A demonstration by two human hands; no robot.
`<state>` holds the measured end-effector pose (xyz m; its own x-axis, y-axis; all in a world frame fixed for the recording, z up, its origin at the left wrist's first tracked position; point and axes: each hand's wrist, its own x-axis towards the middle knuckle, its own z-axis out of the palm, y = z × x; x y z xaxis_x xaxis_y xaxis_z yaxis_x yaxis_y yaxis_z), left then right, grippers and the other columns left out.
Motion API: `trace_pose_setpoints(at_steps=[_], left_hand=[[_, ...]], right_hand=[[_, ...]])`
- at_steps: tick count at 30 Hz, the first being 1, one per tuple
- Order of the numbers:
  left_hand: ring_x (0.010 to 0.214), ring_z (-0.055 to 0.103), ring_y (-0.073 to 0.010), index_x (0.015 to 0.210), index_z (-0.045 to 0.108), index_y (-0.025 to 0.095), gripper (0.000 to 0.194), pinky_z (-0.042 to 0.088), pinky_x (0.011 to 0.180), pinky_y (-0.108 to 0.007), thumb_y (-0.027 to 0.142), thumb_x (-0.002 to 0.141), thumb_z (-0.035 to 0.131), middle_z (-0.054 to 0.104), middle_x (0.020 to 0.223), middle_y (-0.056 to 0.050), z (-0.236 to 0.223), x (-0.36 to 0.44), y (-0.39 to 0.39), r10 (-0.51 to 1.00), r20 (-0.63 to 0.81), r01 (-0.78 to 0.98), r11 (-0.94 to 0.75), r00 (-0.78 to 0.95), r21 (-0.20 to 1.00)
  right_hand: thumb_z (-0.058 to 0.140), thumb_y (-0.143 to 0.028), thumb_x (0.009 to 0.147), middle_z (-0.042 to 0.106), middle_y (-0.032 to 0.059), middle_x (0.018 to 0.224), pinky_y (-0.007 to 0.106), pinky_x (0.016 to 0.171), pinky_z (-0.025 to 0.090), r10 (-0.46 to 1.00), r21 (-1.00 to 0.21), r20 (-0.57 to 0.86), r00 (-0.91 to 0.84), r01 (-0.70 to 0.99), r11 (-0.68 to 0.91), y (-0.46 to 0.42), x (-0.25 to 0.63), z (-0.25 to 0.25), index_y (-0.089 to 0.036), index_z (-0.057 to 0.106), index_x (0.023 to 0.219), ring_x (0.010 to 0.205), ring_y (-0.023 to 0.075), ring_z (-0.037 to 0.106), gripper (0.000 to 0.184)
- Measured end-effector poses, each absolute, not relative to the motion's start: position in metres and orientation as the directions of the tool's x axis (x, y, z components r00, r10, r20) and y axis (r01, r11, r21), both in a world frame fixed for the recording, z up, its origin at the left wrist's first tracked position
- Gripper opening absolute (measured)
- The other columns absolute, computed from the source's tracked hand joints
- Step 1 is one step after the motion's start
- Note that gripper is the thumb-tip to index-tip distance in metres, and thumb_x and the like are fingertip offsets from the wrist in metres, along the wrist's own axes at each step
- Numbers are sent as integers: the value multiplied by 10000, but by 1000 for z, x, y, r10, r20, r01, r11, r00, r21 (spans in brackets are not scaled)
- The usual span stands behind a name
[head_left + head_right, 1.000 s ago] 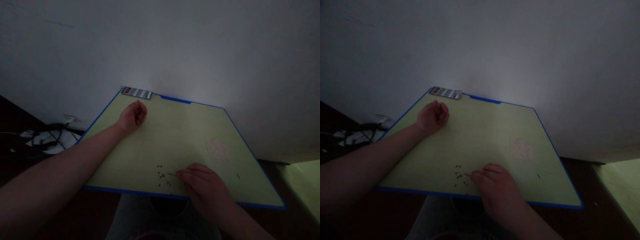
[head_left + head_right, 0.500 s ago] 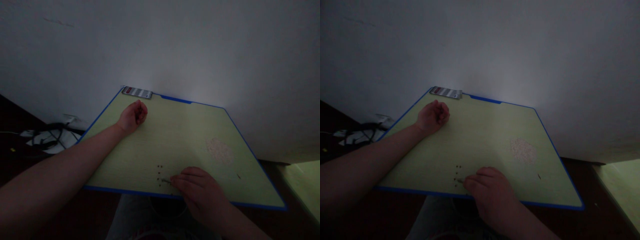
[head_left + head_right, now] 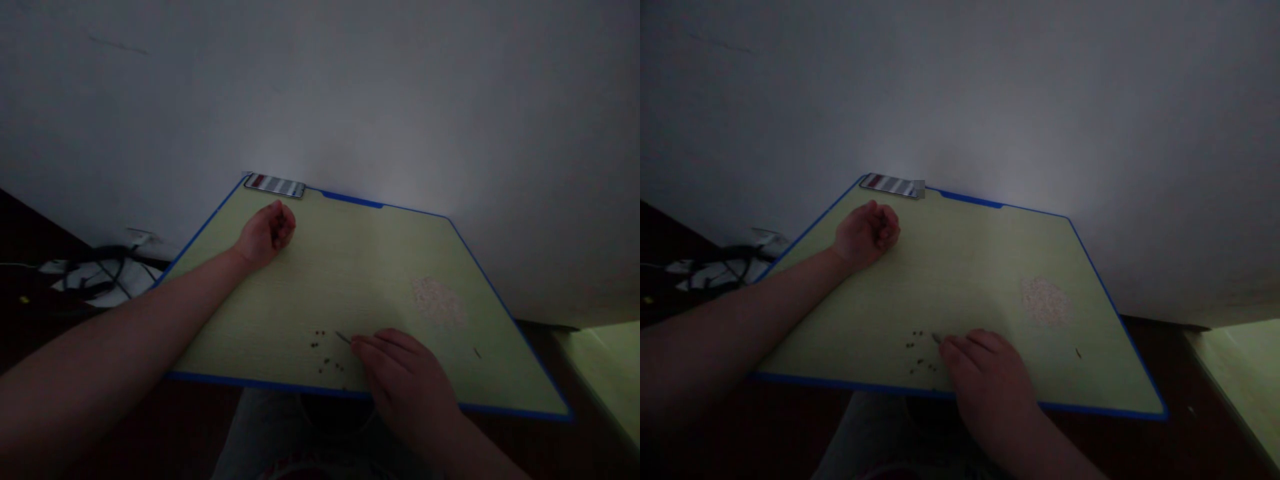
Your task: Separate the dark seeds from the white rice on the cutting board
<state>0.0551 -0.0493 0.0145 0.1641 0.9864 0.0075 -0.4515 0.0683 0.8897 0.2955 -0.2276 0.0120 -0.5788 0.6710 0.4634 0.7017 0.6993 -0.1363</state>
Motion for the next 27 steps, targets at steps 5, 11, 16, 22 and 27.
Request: trace_pose_setpoints(at_steps=[5, 11, 16, 22, 27], left_hand=[[318, 301, -59, 561, 538, 166, 487, 185, 343, -197, 486, 912, 427, 352, 401, 35, 14, 55, -49, 987, 9, -452, 66, 162, 889], [321, 307, -55, 559, 528, 168, 493, 198, 347, -195, 520, 896, 453, 354, 405, 39, 13, 55, -48, 987, 16, -448, 59, 161, 892], [321, 305, -60, 560, 538, 167, 483, 202, 346, -202, 497, 901, 442, 349, 399, 38, 12, 55, -48, 986, 30, -454, 49, 166, 889], [326, 303, -58, 558, 533, 166, 486, 198, 347, -195, 488, 908, 434, 349, 402, 36, 14, 56, -49, 989, 0, -454, 68, 148, 889], [322, 301, -61, 567, 540, 169, 479, 206, 347, -196, 496, 901, 435, 353, 402, 38, 14, 56, -49, 988, 12, -448, 60, 155, 892]], right_hand=[[442, -34, 881, 780, 63, 978, 345, 748, 550, 624, -140, 477, -619, 647, 750, -234, 285, 5, -153, 665, 1051, 811, 202, 693, 305], [437, -62, 883, 769, 107, 991, 365, 728, 537, 630, -93, 435, -644, 663, 742, -238, 279, -4, -140, 663, 1106, 841, 227, 671, 326], [422, -8, 865, 780, 90, 972, 388, 731, 556, 662, -9, 466, -588, 745, 667, -230, 295, 0, -118, 694, 1029, 817, 241, 700, 336], [452, -35, 885, 780, 84, 977, 355, 760, 560, 643, -67, 480, -597, 706, 705, -230, 292, 6, -125, 681, 1060, 821, 212, 697, 302], [422, -39, 884, 774, 109, 952, 352, 717, 552, 616, -87, 467, -635, 660, 747, -236, 272, 0, -130, 666, 1080, 817, 221, 681, 326]])
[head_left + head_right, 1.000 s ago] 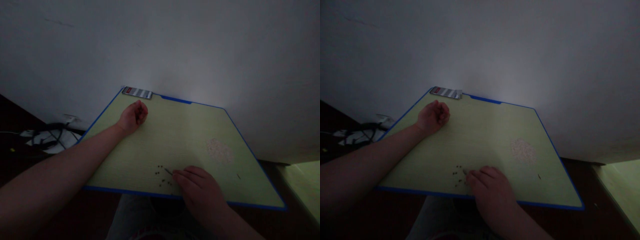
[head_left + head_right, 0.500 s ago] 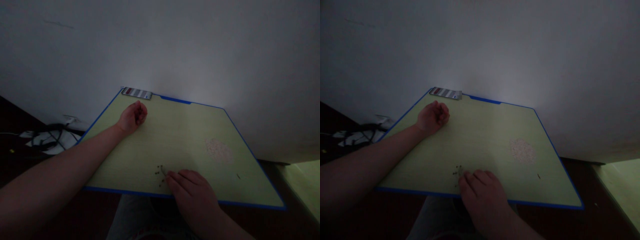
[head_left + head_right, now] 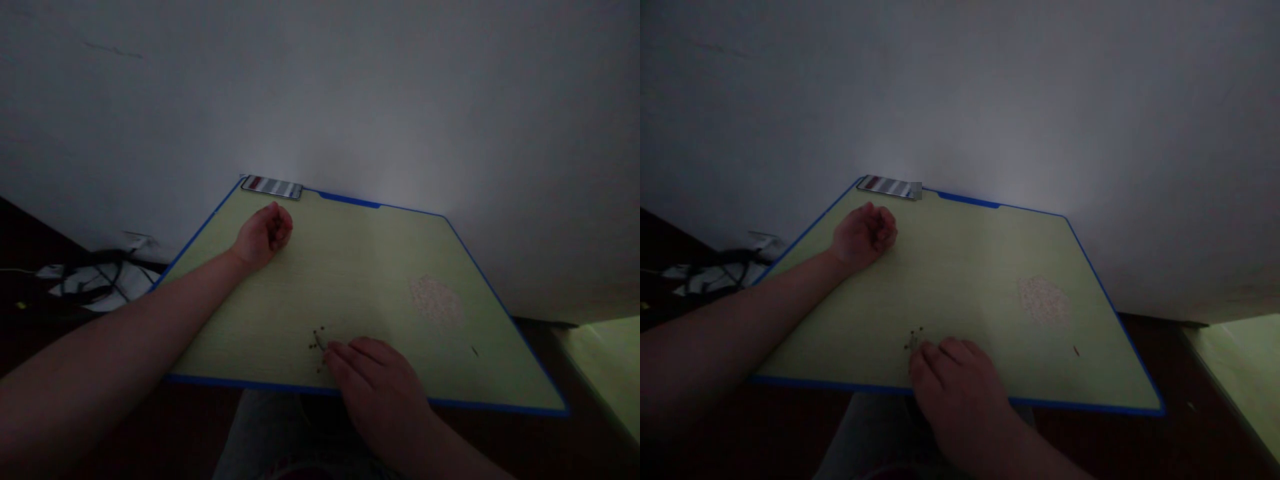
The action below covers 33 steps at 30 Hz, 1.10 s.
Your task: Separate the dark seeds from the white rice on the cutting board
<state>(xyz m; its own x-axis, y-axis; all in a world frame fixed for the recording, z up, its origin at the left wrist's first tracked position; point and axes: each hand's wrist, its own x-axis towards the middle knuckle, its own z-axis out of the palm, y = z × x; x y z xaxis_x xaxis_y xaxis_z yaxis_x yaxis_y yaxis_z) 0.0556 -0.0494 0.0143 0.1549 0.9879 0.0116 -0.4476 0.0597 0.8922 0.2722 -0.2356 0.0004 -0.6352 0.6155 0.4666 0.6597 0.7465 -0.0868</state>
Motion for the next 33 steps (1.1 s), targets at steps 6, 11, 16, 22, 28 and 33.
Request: trace_pose_setpoints(at_steps=[6, 11, 16, 22, 28, 33], left_hand=[[319, 296, -57, 564, 543, 166, 477, 179, 345, -196, 495, 894, 443, 348, 404, 37, 12, 56, -48, 988, 34, -451, 38, 151, 892], [322, 282, -60, 567, 544, 169, 460, 180, 343, -200, 482, 889, 442, 348, 400, 36, 12, 56, -48, 988, 38, -438, 33, 153, 898], [321, 294, -62, 566, 535, 172, 464, 187, 342, -202, 494, 888, 448, 357, 404, 34, 13, 56, -49, 986, 31, -437, 45, 164, 898], [321, 282, -63, 563, 544, 167, 452, 191, 343, -204, 451, 895, 426, 349, 403, 35, 13, 55, -48, 985, 40, -444, 40, 170, 895], [323, 283, -62, 570, 547, 163, 458, 182, 345, -200, 464, 896, 433, 352, 403, 35, 12, 55, -47, 986, 28, -444, 48, 163, 895], [324, 288, -63, 566, 539, 166, 468, 184, 346, -200, 478, 900, 437, 343, 405, 38, 13, 55, -48, 986, 11, -444, 65, 167, 894]], right_hand=[[440, -9, 849, 774, 126, 978, 364, 686, 564, 639, 9, 462, -615, 724, 690, -230, 280, -2, -109, 683, 1049, 804, 236, 693, 331], [476, -8, 856, 777, 115, 962, 382, 714, 580, 712, 27, 434, -552, 798, 602, -219, 297, 6, -84, 694, 1036, 801, 247, 694, 293], [454, -30, 884, 775, 108, 936, 352, 707, 577, 639, -51, 472, -608, 705, 708, -219, 284, 15, -89, 693, 1021, 777, 224, 683, 281], [498, -10, 837, 769, 129, 927, 330, 678, 566, 606, -4, 434, -667, 671, 742, -223, 259, 10, -89, 691, 1038, 771, 222, 676, 290], [496, -34, 848, 768, 109, 852, 345, 696, 566, 731, -60, 410, -546, 783, 619, -203, 279, 17, -87, 716, 997, 754, 228, 687, 271], [580, -118, 854, 765, 23, 874, 295, 708, 525, 862, -421, 262, -434, 753, 506, -161, 274, 50, -189, 714, 963, 767, 175, 696, 186]])
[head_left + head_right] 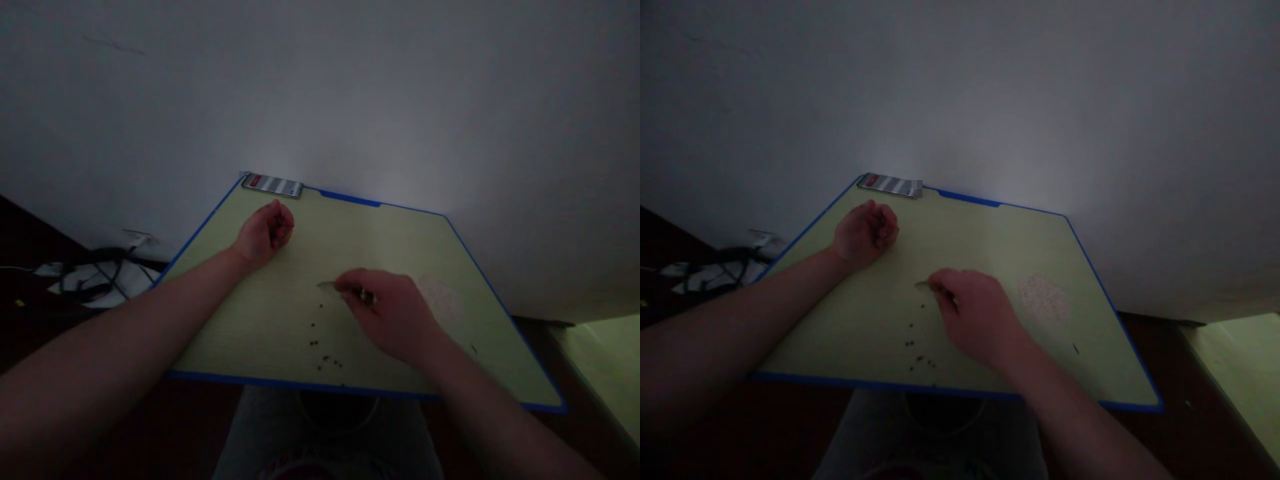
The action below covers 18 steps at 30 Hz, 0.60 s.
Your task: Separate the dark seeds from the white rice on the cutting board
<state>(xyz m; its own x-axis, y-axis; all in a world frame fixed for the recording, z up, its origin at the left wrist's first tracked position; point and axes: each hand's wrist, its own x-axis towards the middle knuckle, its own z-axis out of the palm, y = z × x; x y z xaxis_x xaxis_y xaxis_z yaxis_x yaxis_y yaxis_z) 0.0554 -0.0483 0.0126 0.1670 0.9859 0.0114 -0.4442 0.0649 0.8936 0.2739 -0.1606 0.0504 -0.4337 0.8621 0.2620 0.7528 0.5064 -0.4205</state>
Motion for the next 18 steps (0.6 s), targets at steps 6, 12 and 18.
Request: trace_pose_setpoints(at_steps=[6, 12, 18], left_hand=[[328, 285, -61, 562, 535, 167, 480, 206, 357, -206, 475, 914, 425, 343, 408, 35, 18, 55, -52, 988, 18, -465, 55, 151, 884], [323, 281, -64, 553, 529, 168, 491, 190, 346, -205, 470, 923, 417, 334, 400, 30, 19, 54, -50, 992, 9, -474, 50, 123, 879], [317, 279, -64, 541, 536, 165, 499, 181, 337, -201, 449, 930, 403, 333, 388, 24, 18, 55, -49, 991, 24, -480, 41, 129, 876]], right_hand=[[532, 56, 757, 777, 39, 901, 225, 768, 508, 746, -660, -134, -652, 621, 423, -87, 229, 45, -136, 680, 1031, 834, 128, 706, 366], [586, 21, 747, 772, 47, 900, 229, 728, 501, 590, -645, -215, -778, 567, 512, -86, 204, 35, -126, 708, 1026, 799, 147, 699, 339], [617, -31, 774, 769, 36, 930, 232, 736, 465, 425, -610, -276, -862, 499, 615, -115, 206, 52, -156, 733, 1007, 824, 151, 675, 288]])
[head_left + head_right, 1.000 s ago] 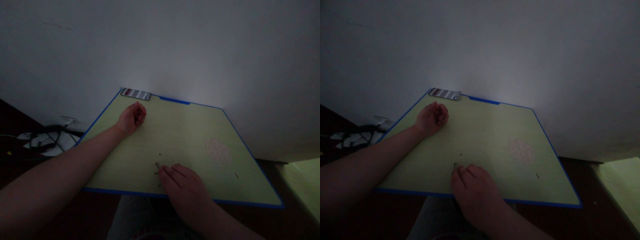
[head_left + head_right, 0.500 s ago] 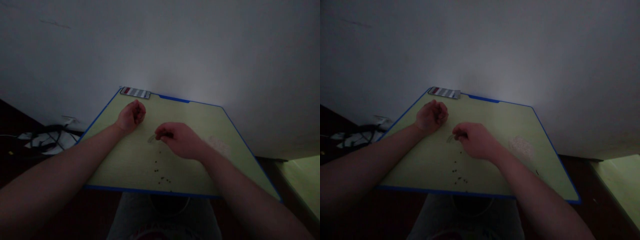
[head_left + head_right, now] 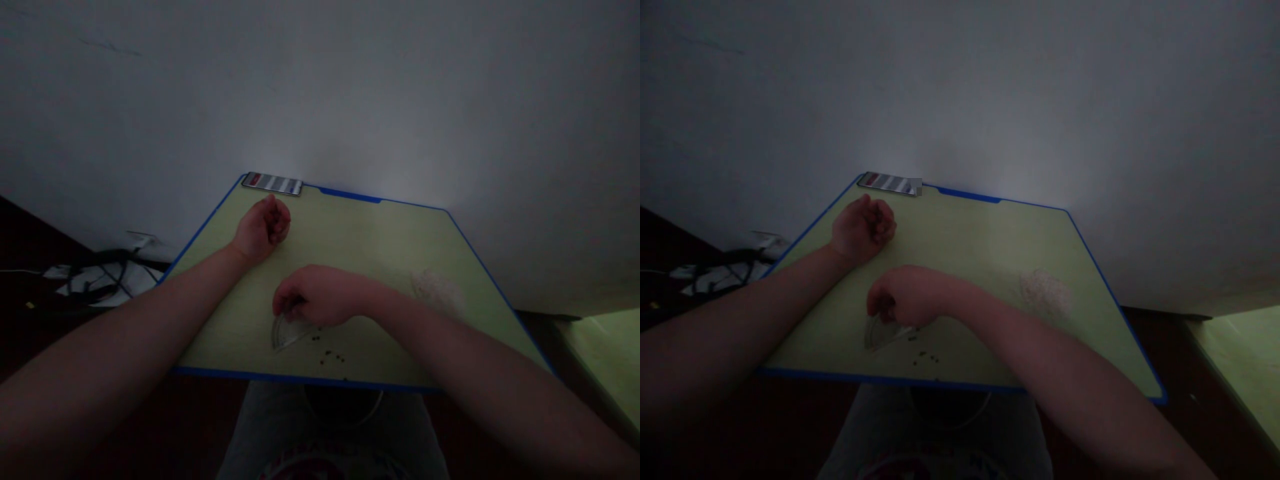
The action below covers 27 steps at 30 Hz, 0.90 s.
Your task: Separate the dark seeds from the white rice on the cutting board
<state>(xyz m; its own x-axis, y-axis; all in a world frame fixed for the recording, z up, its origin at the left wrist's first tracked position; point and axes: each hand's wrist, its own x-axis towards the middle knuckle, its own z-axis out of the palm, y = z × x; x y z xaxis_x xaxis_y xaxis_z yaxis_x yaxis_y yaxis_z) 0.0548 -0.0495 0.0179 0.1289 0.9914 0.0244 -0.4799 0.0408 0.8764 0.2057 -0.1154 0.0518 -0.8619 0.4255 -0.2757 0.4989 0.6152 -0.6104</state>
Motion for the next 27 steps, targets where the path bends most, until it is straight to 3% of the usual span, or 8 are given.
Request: trace_pose_setpoints(at_steps=[4, 8, 19, 27], left_hand=[[313, 283, -63, 539, 530, 168, 499, 188, 335, -202, 462, 924, 414, 338, 385, 27, 18, 55, -49, 990, 18, -480, 51, 137, 876], [312, 286, -60, 541, 524, 170, 491, 191, 335, -201, 481, 911, 436, 346, 387, 30, 17, 55, -49, 990, 20, -475, 49, 139, 879], [312, 283, -57, 536, 505, 171, 510, 184, 334, -199, 494, 921, 421, 339, 394, 32, 21, 57, -51, 992, -4, -475, 62, 123, 878], [312, 271, -58, 536, 501, 174, 510, 191, 339, -209, 517, 909, 442, 339, 398, 32, 21, 58, -52, 993, -20, -472, 75, 119, 878]], right_hand=[[605, -59, 790, 769, 39, 967, 238, 734, 450, 383, -573, -296, -875, 483, 662, -129, 218, 56, -168, 741, 1030, 837, 160, 670, 297], [581, -70, 808, 768, 46, 993, 244, 753, 454, 432, -556, -299, -851, 523, 646, -143, 237, 56, -172, 739, 1063, 860, 171, 672, 317], [534, -43, 808, 764, 33, 914, 247, 747, 479, 757, -642, -288, -586, 705, 301, -191, 280, 49, -182, 750, 976, 822, 156, 674, 307], [494, 10, 774, 758, 4, 888, 247, 713, 478, 834, -682, -243, -495, 699, 216, -209, 296, 45, -213, 741, 944, 806, 149, 680, 373]])
